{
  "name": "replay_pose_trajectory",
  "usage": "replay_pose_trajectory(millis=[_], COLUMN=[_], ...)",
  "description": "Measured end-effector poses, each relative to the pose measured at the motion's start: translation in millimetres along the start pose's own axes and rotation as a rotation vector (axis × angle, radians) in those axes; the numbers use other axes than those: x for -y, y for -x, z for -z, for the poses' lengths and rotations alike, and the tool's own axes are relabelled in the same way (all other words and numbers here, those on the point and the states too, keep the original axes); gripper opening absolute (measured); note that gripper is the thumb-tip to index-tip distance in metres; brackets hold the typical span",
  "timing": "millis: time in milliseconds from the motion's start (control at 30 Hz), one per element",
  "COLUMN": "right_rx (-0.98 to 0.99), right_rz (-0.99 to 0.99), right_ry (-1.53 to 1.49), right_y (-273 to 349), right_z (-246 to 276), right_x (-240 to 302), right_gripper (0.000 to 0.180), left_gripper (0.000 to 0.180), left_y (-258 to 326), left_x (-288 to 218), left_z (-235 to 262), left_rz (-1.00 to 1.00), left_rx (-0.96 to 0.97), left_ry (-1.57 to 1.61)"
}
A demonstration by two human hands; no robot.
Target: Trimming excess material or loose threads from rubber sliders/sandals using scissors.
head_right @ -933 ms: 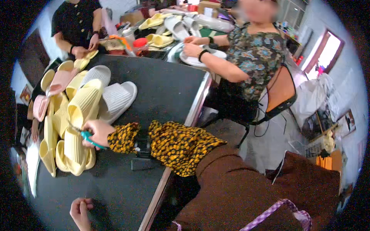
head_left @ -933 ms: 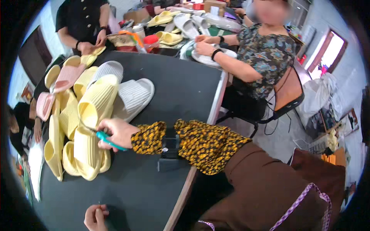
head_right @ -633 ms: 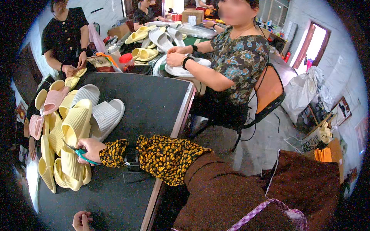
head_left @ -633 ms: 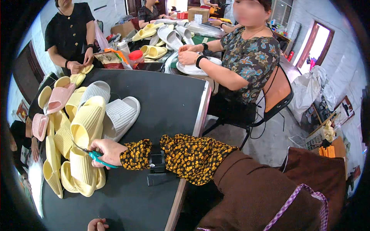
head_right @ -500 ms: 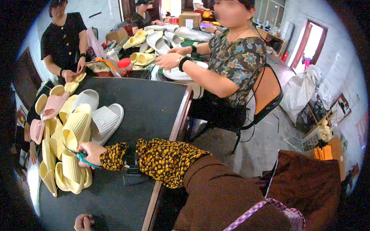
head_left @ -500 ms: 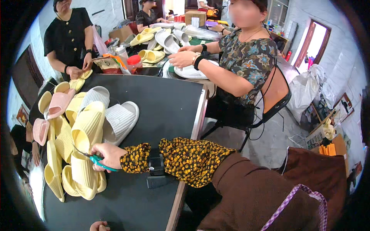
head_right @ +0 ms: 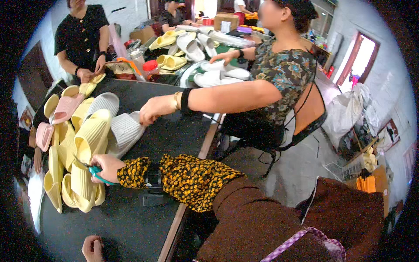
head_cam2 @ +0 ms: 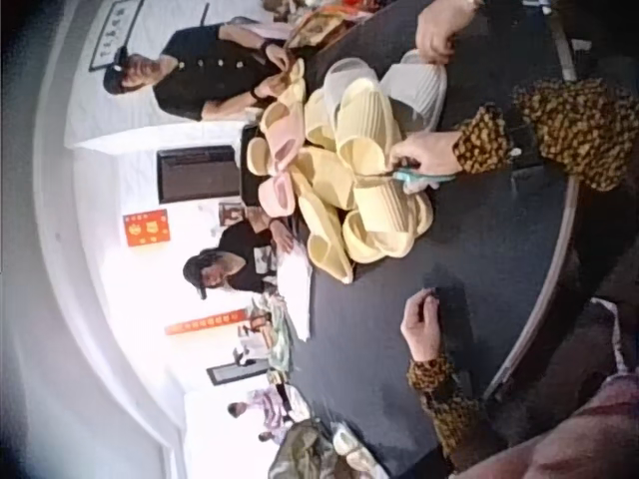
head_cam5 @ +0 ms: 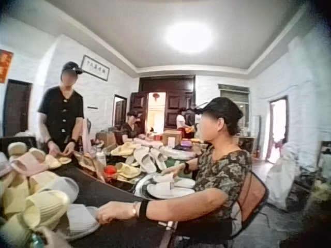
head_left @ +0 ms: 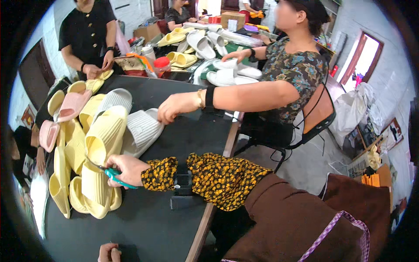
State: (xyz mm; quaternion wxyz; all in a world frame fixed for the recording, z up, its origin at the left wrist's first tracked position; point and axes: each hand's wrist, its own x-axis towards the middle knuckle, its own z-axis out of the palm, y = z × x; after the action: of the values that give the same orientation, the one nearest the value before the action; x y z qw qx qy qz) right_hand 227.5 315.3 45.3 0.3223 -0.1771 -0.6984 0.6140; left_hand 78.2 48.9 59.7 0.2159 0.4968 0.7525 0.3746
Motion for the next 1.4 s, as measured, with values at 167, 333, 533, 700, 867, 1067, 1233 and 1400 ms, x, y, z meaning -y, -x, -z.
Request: replay_pose_trajectory(millis=[167, 333, 533, 700, 867, 1067, 1233, 1400], right_rx=[0.051, 0.062, 0.097, 0.092, 0.084, 0.082, 0.102, 0.107], right_rz=[-0.022, -0.048, -0.033, -0.049, -0.012, -0.039, -0.013, -0.002], right_ry=[-0.018, -0.012, -0.003, 0.016, 0.041, 0.008, -0.007, -0.058], right_y=[-1.2, 1.4, -2.2, -0.1, 0.2, 0.6, -1.4, -2.9], right_z=[-1.8, 0.6, -1.8, -0.5, -0.4, 0.5, -3.8, -2.5], right_x=[-2.7, 0.4, -4.4, -1.1, -1.4, -5.0, -4.8, -8.6], right_gripper=[0.042, 0.044, 0.048, 0.047, 0.045, 0.044, 0.042, 0.046], left_gripper=[0.010, 0.014, 0.010, 0.013, 0.010, 0.010, 0.009, 0.009], left_y=[-7.4, -3.6, -6.3, -4.7, -6.8, -5.3, -2.7, -6.3], left_x=[43.1, -1.5, 24.0, 4.2, 26.3, 16.2, 14.1, 10.6], left_z=[-1.9, -1.5, -3.6, -0.9, -3.1, -8.1, -6.0, -4.5], left_rz=[0.000, -0.031, -0.026, -0.021, -0.008, -0.003, -0.006, 0.093], left_rx=[-0.036, 0.021, -0.014, 0.012, -0.006, -0.028, -0.056, -0.049], left_ry=[0.060, -0.008, 0.041, 0.031, 0.004, 0.014, -0.019, 0.017])
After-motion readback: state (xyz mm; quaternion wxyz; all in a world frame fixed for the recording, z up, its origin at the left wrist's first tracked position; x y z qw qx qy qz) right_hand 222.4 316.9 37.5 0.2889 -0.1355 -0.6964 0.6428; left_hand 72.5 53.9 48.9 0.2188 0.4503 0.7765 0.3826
